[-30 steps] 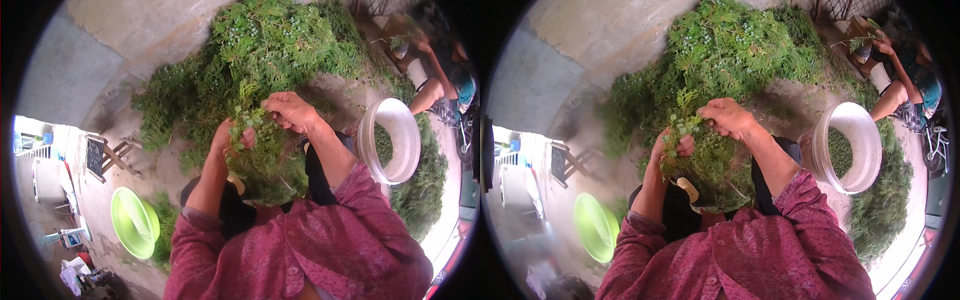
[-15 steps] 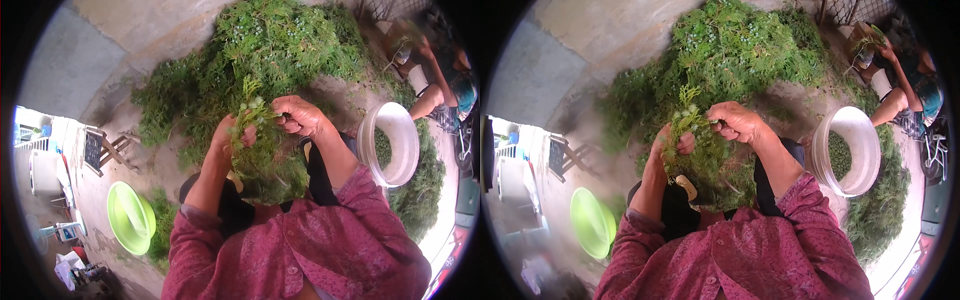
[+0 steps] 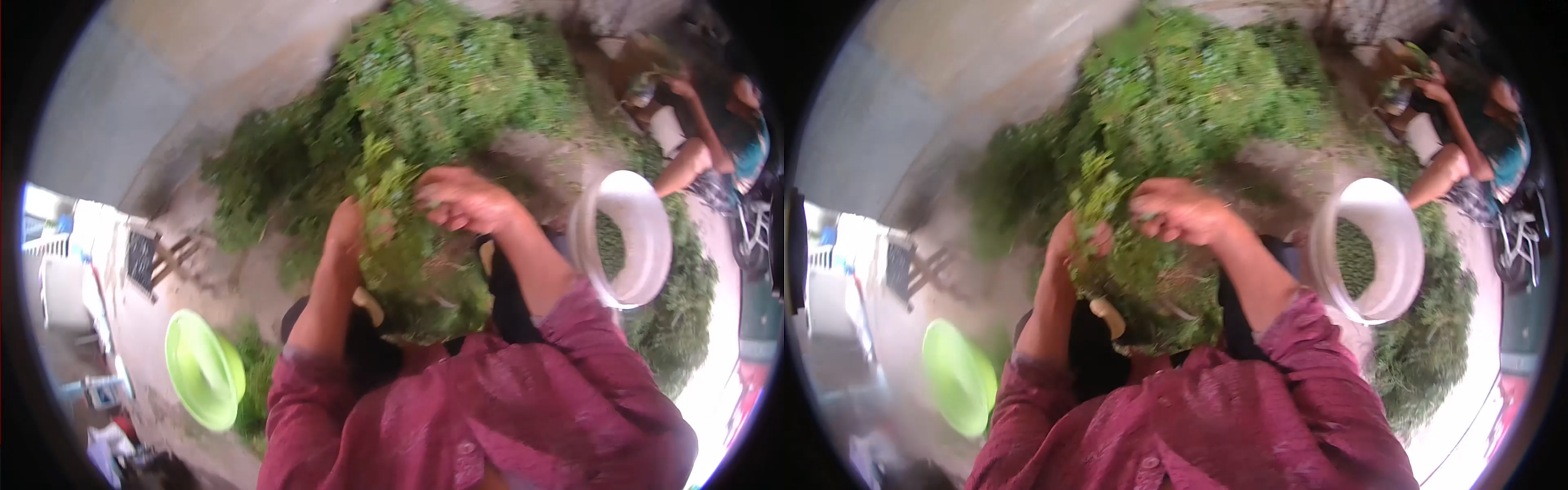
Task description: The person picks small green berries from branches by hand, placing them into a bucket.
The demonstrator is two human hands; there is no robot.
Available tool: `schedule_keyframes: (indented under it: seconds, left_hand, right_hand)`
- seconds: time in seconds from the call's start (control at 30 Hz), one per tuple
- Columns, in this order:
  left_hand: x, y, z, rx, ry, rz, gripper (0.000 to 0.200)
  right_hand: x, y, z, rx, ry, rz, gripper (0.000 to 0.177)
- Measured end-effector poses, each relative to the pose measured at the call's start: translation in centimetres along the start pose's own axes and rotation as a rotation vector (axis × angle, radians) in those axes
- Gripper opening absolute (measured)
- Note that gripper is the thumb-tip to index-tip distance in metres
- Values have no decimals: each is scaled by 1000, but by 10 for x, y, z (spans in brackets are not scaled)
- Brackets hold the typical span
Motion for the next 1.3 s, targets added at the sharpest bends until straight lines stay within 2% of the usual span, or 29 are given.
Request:
schedule_keyframes:
  seconds: [0.03,0.07,0.1,0.13,0.17,0.2,0.23,0.27,0.3,0.33,0.37,0.43,0.47,0.5,0.57,0.6,0.7,0.73,0.8,0.87,0.93,1.0,1.03,1.07,1.1,1.17,1.2,1.3]
  left_hand:
    - [-21,19,-29,100,-124,-76,19]
    - [7,4,9,58,28,9,14]
    - [6,-2,13,89,-158,-12,15]
    - [-2,3,8,121,-288,-140,17]
    - [-17,4,2,138,-643,-251,19]
    - [-12,0,10,-4,-505,-179,22]
    - [-4,-24,39,162,-677,-299,24]
    - [-18,-21,18,303,-919,-572,23]
    - [-33,-2,-19,350,-982,-502,15]
    - [-23,-9,-14,270,-733,-321,11]
    - [-8,-13,-3,178,-493,-125,8]
    - [5,-16,-21,195,-400,-51,6]
    - [11,-13,-31,179,-313,9,6]
    - [15,-13,-36,63,-273,3,7]
    - [23,-27,-45,276,-440,-57,15]
    - [28,-43,-41,380,-465,-109,17]
    - [44,-60,-73,410,-484,-76,15]
    - [49,-64,-83,412,-490,-62,14]
    - [59,-68,-96,398,-493,-39,13]
    - [63,-70,-99,360,-497,-23,11]
    - [65,-69,-87,292,-505,-5,10]
    - [67,-63,-71,235,-568,14,12]
    - [55,-35,-99,190,-414,-6,14]
    - [52,-43,-97,299,-724,-323,16]
    - [62,-41,-95,362,-377,42,18]
    - [44,-34,-94,251,-579,-31,20]
    - [34,-24,-104,222,-587,-71,19]
    - [33,-15,-103,160,-341,25,12]
  right_hand:
    - [-3,0,0,-78,116,10,36]
    - [-2,4,-2,-157,288,-17,40]
    - [-9,1,-5,-104,318,-62,39]
    - [-9,-1,-5,-158,371,-17,36]
    - [1,6,-8,-223,467,-18,33]
    - [-2,-3,-6,-197,490,6,31]
    - [-2,-7,-3,-201,512,75,28]
    - [4,1,-4,-195,515,94,24]
    - [7,9,-5,-195,386,91,21]
    - [4,14,-6,-175,257,92,19]
    - [4,16,0,-215,255,103,19]
    - [-9,13,5,-78,35,74,15]
    - [-8,20,9,-109,27,86,15]
    - [-7,27,12,-101,-1,80,14]
    - [-14,33,19,-43,-153,69,12]
    - [-13,36,25,84,-286,116,11]
    - [2,67,59,261,-583,274,10]
    - [3,80,67,240,-583,293,10]
    - [17,118,77,-64,-401,384,15]
    - [12,124,102,-135,-434,364,12]
    - [6,120,128,-123,-543,438,12]
    - [1,121,132,-221,-472,413,13]
    - [-4,115,136,-223,-447,368,13]
    - [5,125,126,-220,-425,414,11]
    - [10,122,120,-153,-456,385,10]
    - [11,117,123,-258,-414,357,16]
    - [12,111,122,-223,-408,399,19]
    - [19,98,102,-175,-319,368,22]
Point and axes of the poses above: each hand's wrist, its own y-axis away from the middle knuckle, its own z-axis out of the back of the hand, x = y × z, the point moved 8 cm from there along -y, towards the middle knuckle, and after that the axes turned 6 degrees about -z, right-handed, at the moved point
